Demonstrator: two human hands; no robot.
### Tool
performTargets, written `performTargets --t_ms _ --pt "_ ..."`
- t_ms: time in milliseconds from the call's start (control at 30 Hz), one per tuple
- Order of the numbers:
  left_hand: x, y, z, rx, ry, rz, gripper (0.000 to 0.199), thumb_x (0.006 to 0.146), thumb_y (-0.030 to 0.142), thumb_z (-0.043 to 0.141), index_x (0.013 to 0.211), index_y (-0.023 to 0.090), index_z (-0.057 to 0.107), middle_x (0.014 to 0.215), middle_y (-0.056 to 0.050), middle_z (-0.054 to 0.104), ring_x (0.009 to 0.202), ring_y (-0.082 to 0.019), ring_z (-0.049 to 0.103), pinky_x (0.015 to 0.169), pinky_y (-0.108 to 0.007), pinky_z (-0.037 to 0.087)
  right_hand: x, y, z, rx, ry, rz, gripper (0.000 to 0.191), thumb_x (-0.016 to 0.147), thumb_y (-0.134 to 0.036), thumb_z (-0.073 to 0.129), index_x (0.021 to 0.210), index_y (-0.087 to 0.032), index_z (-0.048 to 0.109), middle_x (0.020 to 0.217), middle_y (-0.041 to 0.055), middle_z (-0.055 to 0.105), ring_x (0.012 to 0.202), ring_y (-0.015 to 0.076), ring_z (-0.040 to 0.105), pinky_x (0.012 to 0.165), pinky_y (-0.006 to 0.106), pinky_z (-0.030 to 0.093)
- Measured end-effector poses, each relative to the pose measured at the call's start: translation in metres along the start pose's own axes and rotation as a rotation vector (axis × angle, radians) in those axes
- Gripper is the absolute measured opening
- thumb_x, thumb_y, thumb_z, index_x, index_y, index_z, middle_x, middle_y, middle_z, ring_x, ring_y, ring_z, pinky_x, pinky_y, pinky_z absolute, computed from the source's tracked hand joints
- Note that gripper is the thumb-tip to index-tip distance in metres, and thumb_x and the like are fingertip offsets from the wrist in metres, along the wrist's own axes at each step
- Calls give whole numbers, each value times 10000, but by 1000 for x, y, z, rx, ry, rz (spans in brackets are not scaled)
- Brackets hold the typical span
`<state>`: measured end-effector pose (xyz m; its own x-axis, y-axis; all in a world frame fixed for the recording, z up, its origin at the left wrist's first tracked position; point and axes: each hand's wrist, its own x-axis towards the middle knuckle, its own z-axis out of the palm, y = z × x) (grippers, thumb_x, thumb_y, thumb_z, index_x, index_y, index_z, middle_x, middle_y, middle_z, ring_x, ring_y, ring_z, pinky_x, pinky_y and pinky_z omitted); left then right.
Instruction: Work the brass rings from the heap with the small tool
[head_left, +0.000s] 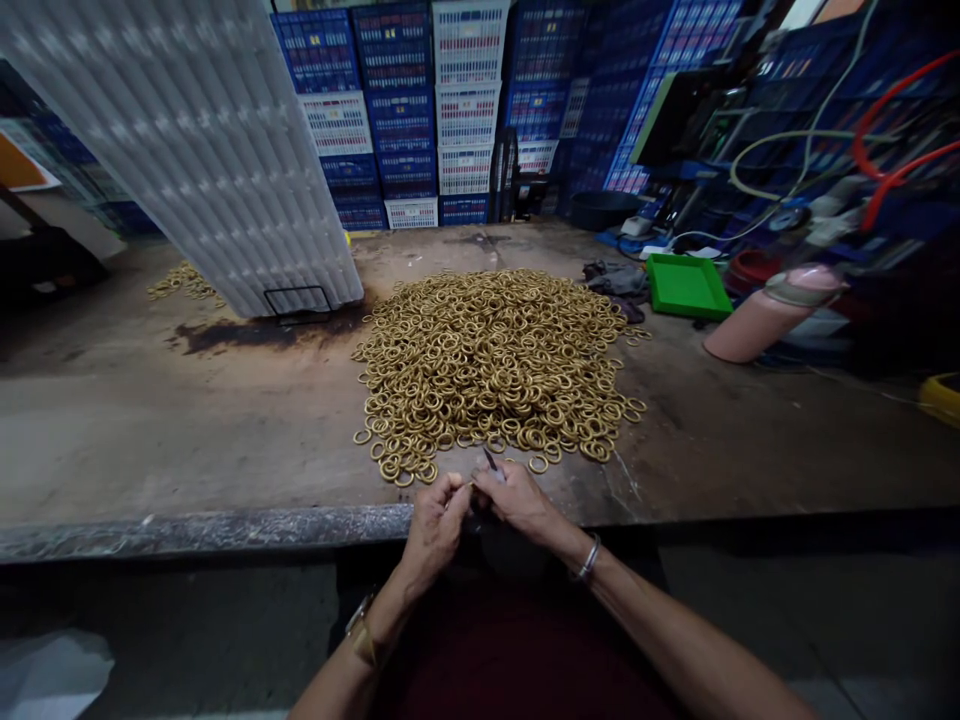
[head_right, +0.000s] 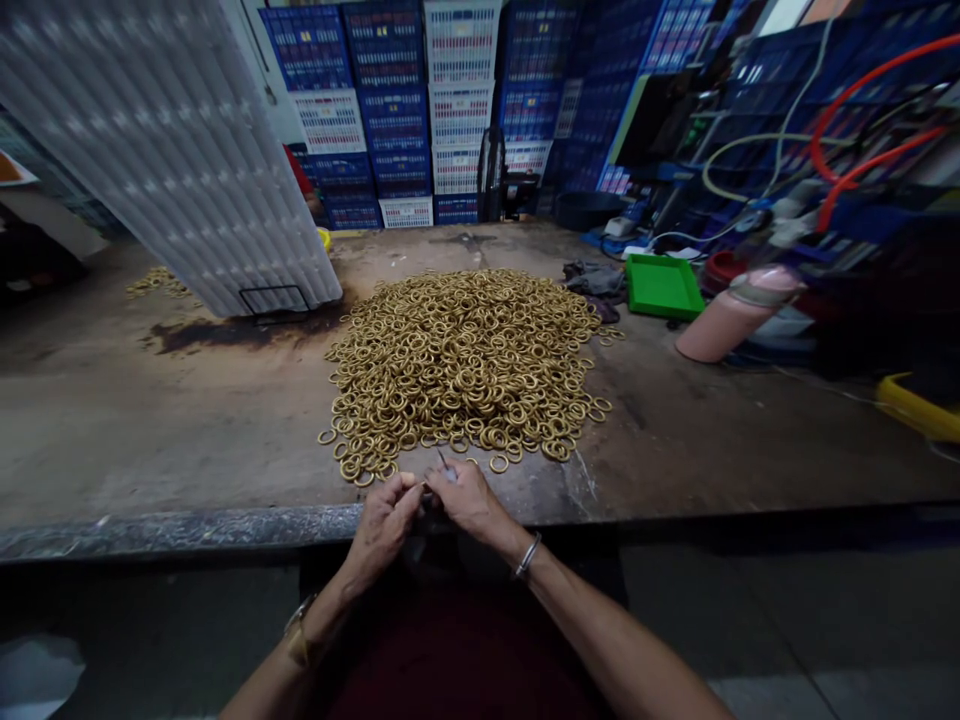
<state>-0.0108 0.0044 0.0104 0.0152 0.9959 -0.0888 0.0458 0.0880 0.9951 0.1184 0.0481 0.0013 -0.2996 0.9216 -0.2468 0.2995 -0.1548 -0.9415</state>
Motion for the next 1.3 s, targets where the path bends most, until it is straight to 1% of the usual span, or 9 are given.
performTargets --t_ms 100,167,267,367,467,533,1067,1200,1300 --pt "-2 1 -1 -182 -102 -141 339 779 462 489 635 156 515 501 50 427 397 -51 311 391 -181 229 0 -2 0 60 -40 7 204 752 -349 460 659 -171 492 493 -50 482 373 52 360 370 177 258" --pt "-2 -1 -2 -335 -128 -207 324 761 473 513 714 154 534 554 42 466 390 -41 304 370 -176 204 1 -3 -2 99 -45 22 217 761 -361 439 656 -177 483 496 -53 476 362 54 347 363 183 246" --pt "-2 -4 -2 -481 -112 -243 319 740 463 552 826 156 540 645 27 512 399 -34 320 362 -170 195 1 -2 -6 28 52 -5 191 756 -319 433 635 -179 481 497 -51 458 390 65 356 393 191 271" --pt "-1 -5 -2 -445 -79 -212 301 749 450 554 804 154 541 637 30 507 398 -28 306 367 -170 185 -2 2 -8 -218 122 -167 132 729 -238 458 616 -176 491 508 -44 436 466 81 382 460 196 290" --pt "-1 -6 -1 -336 -52 -156 292 766 441 538 727 151 536 524 59 432 387 -33 270 378 -178 184 -6 7 -7 -415 30 -357 115 733 -181 450 624 -180 487 535 -37 450 501 85 375 486 200 262" --pt "0 -5 -1 -279 -44 -126 293 774 436 527 704 152 527 468 75 364 389 -41 253 383 -183 180 -8 9 -5 -480 -16 -417 104 730 -152 451 635 -181 480 541 -37 454 501 84 363 489 202 244" --pt "-1 -5 -1 -164 13 -72 331 780 483 491 679 168 484 470 77 318 410 -61 259 409 -194 194 -12 5 -2 -608 -32 -386 104 727 -132 442 693 -194 519 553 -23 478 509 99 370 505 220 230" --pt "-1 -7 -2 -150 47 -46 330 775 472 507 653 167 472 509 66 348 435 -61 272 421 -193 213 -10 1 -3 -653 -46 -352 119 720 -123 446 707 -190 544 563 -13 511 508 101 389 505 223 232" --pt "-9 0 -1 -150 36 -33 323 781 448 517 634 165 466 530 54 385 455 -61 305 434 -190 240 -6 -4 -5 -691 -88 -326 143 735 -125 432 733 -186 562 604 5 554 524 105 427 510 223 242"
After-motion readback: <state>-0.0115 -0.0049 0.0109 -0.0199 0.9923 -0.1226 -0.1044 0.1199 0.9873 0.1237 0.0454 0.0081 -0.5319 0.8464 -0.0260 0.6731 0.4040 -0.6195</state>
